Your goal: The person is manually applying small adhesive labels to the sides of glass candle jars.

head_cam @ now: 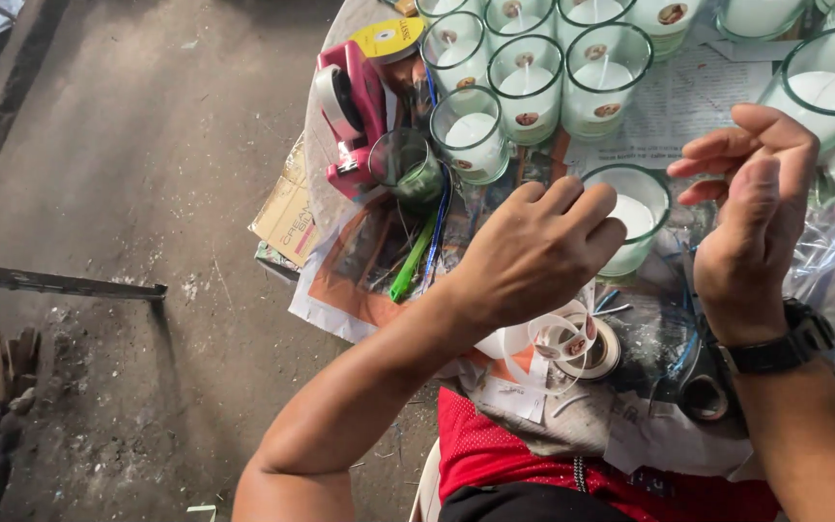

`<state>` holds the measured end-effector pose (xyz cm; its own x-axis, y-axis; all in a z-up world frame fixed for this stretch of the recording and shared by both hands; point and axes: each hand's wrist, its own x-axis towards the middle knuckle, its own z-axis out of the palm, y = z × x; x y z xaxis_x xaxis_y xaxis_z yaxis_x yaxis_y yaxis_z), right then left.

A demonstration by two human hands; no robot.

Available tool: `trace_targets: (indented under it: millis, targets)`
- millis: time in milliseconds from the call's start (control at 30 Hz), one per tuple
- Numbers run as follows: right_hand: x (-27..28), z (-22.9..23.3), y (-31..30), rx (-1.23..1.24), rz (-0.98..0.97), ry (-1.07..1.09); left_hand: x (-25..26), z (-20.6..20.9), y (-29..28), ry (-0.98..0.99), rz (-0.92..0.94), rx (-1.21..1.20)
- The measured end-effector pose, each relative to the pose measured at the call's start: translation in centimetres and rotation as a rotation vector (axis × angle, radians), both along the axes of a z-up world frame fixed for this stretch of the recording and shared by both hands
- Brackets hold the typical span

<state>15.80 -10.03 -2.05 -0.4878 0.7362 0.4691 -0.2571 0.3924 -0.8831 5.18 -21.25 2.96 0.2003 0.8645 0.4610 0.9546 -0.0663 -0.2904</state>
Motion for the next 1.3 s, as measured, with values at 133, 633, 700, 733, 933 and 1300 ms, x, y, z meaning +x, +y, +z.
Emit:
trace_targets:
  millis: [133,633,700,733,933,1300]
  targets:
    - [-0.1,-0.5,0.1,-0.022,0.004,0.007,-0.1,2.5,-1.5,-0.228,0.007,-0.005]
    - [0.0,-1.0,0.1,-0.006,0.072,0.005,-14.5,1.0,-10.0,-0.853,0.866,0.382]
    - [0.2,-1.1,0.3,-0.009,0.07,0.009,-15.7,0.2,-9.7,-1.013,1.096,0.238]
    - [0.2,-1.2,0.3,-0.005,0.072,0.015,-15.5,0.0,-9.7,-1.01,1.095,0.245]
    - [0.1,-1.3,0.5,-0.055,0.025,-0.014,-11.7,0.3,-8.4,-0.763,0.578,0.315]
    - [0.2,-0.7,0.4,-0.031,0.039,-0.027,-10.1,0.5,-6.8,-0.579,0.62,-0.114]
